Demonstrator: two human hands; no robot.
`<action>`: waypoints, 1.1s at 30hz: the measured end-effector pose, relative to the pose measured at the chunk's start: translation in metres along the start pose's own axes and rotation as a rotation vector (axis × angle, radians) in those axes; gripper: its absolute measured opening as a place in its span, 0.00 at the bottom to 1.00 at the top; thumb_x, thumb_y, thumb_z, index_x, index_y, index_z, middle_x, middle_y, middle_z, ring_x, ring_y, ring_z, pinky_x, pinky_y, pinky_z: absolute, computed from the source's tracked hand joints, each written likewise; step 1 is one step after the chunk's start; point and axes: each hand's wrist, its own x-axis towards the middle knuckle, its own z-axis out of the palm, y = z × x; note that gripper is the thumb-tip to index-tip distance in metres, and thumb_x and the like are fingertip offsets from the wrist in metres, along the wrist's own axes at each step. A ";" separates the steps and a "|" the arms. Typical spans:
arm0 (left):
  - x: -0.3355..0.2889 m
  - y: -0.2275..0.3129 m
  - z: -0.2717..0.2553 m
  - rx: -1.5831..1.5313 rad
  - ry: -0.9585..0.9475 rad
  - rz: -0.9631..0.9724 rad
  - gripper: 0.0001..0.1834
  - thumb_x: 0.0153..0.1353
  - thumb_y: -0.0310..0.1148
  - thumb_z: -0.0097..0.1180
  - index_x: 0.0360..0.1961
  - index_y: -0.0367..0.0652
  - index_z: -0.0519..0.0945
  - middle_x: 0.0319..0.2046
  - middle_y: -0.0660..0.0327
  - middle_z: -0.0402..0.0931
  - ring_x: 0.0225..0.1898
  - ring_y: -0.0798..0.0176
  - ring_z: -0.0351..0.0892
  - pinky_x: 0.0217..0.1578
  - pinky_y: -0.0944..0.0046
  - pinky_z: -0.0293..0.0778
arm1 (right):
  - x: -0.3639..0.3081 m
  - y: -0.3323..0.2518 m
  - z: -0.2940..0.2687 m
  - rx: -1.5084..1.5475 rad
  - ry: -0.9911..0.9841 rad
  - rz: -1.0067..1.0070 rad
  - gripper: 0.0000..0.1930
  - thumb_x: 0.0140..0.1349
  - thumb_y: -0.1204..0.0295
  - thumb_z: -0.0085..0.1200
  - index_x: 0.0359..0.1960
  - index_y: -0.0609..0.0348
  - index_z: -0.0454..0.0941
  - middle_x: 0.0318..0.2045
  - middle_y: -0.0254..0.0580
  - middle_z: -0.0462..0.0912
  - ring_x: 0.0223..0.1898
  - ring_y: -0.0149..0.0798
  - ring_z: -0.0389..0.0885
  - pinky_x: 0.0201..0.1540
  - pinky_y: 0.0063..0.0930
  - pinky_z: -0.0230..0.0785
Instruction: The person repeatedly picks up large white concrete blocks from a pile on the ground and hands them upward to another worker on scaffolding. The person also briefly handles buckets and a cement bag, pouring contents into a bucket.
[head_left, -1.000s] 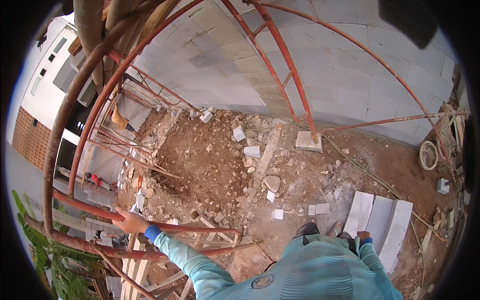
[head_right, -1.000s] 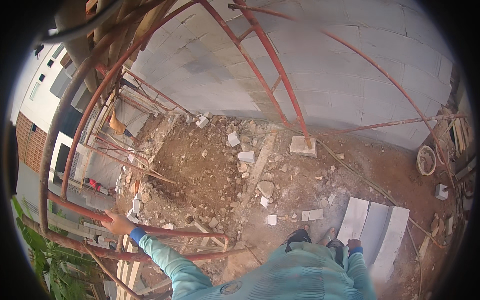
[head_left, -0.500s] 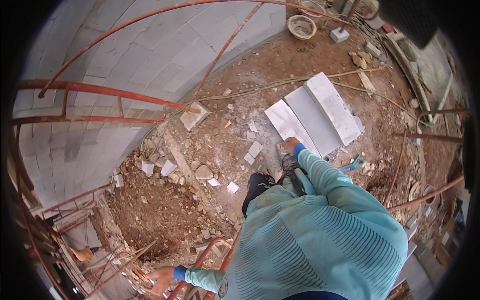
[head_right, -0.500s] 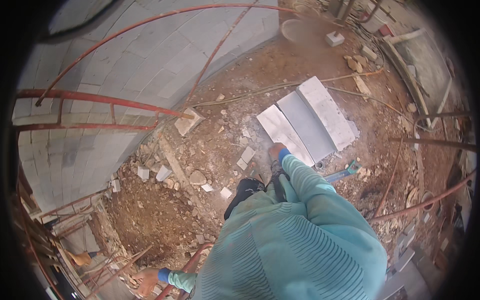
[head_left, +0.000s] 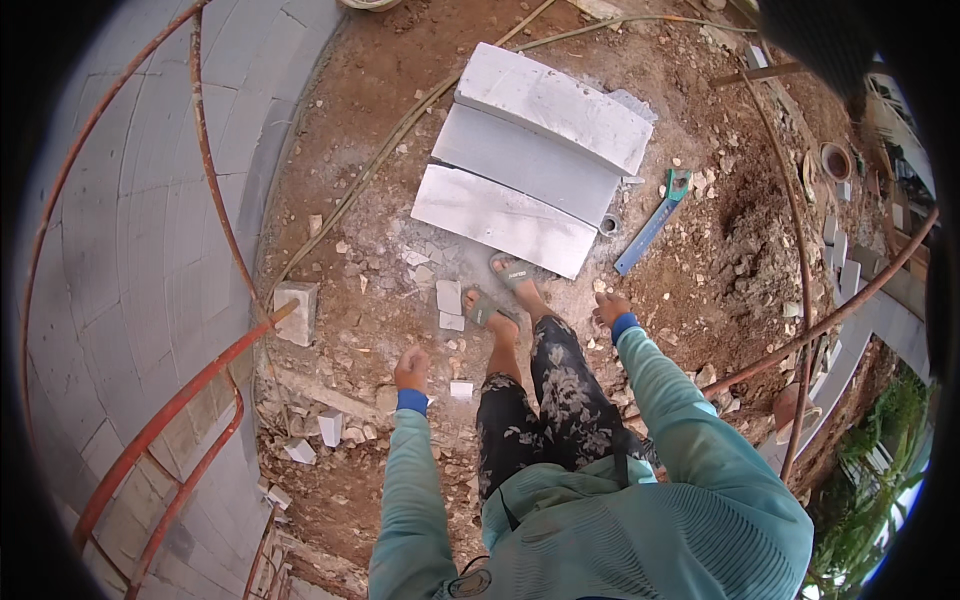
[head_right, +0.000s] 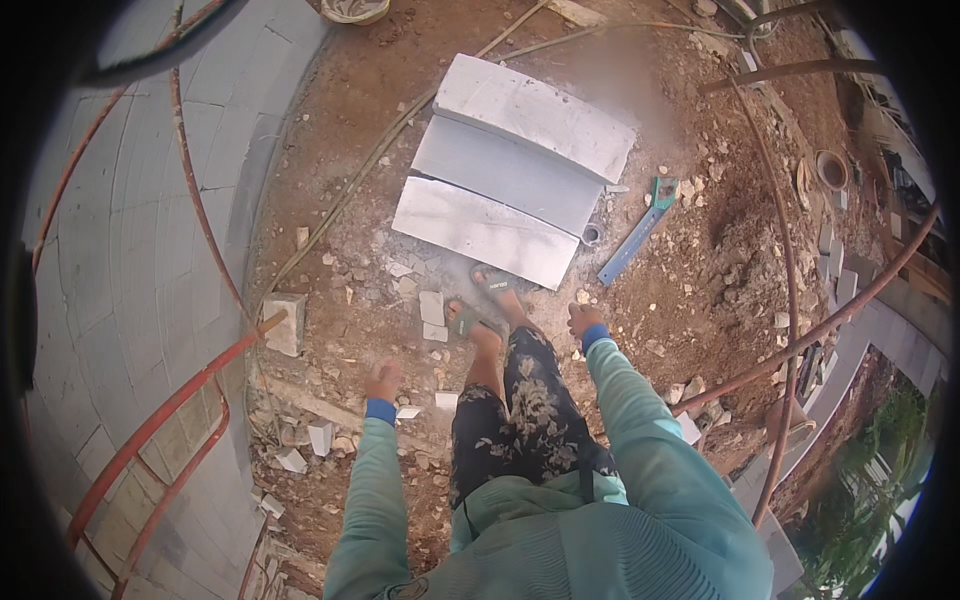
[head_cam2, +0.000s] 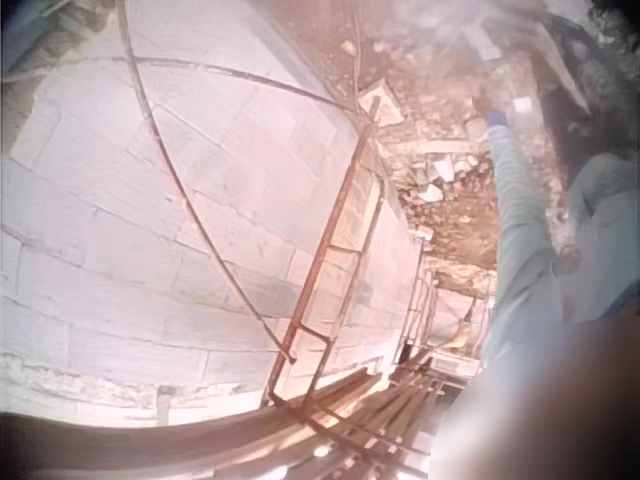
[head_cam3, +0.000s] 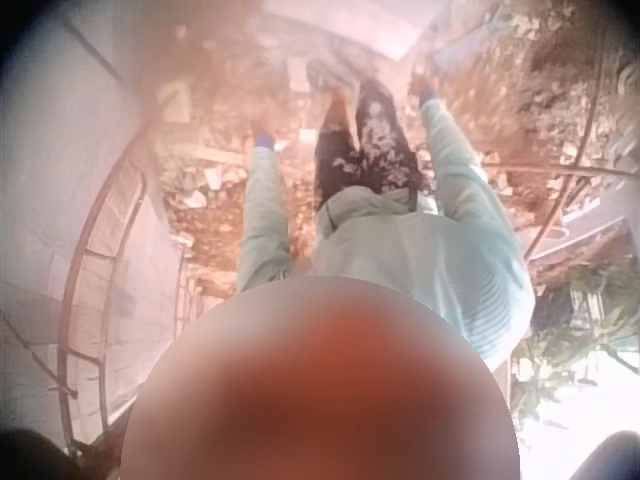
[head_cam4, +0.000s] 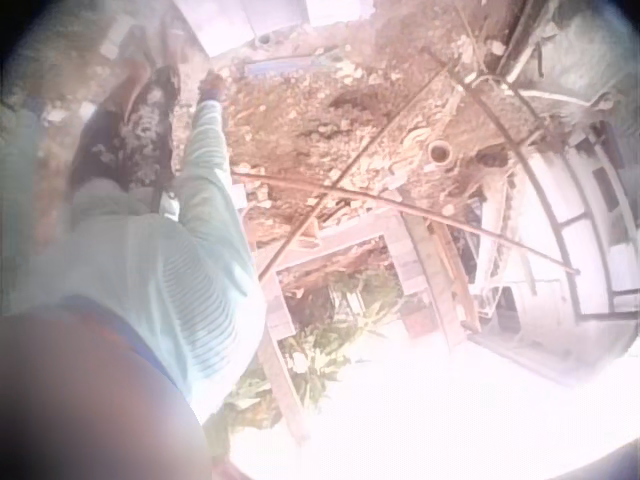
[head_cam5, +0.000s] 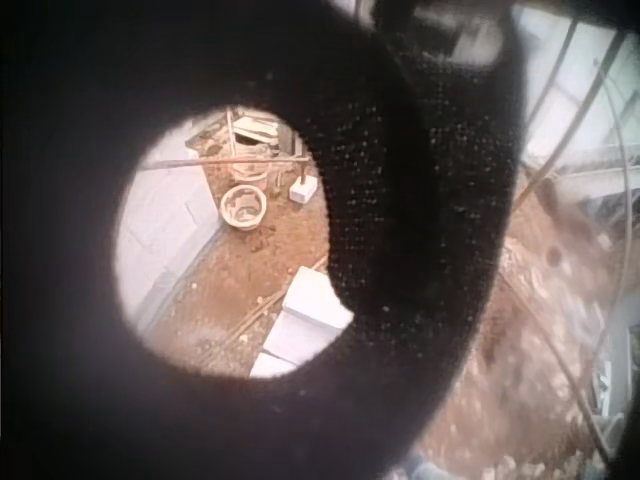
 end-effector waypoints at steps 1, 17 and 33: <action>0.034 0.013 0.007 0.018 0.005 -0.022 0.16 0.68 0.31 0.57 0.56 0.39 0.76 0.43 0.57 0.82 0.40 0.63 0.83 0.38 0.66 0.79 | 0.012 0.004 0.003 0.048 0.028 0.062 0.23 0.70 0.54 0.46 0.49 0.64 0.76 0.30 0.45 0.83 0.27 0.38 0.82 0.25 0.35 0.73; 0.505 0.050 0.161 0.196 0.187 0.175 0.38 0.70 0.59 0.48 0.66 0.35 0.70 0.63 0.52 0.72 0.62 0.56 0.71 0.65 0.58 0.62 | 0.336 0.075 0.078 0.634 0.426 0.094 0.44 0.67 0.37 0.44 0.69 0.66 0.63 0.64 0.54 0.72 0.62 0.50 0.72 0.66 0.42 0.60; 0.409 0.171 0.171 0.595 0.130 0.070 0.33 0.64 0.54 0.58 0.54 0.33 0.81 0.51 0.47 0.82 0.48 0.54 0.82 0.50 0.59 0.73 | 0.276 0.001 0.013 -0.101 0.559 0.054 0.35 0.64 0.46 0.50 0.46 0.77 0.80 0.38 0.61 0.84 0.39 0.51 0.83 0.47 0.42 0.71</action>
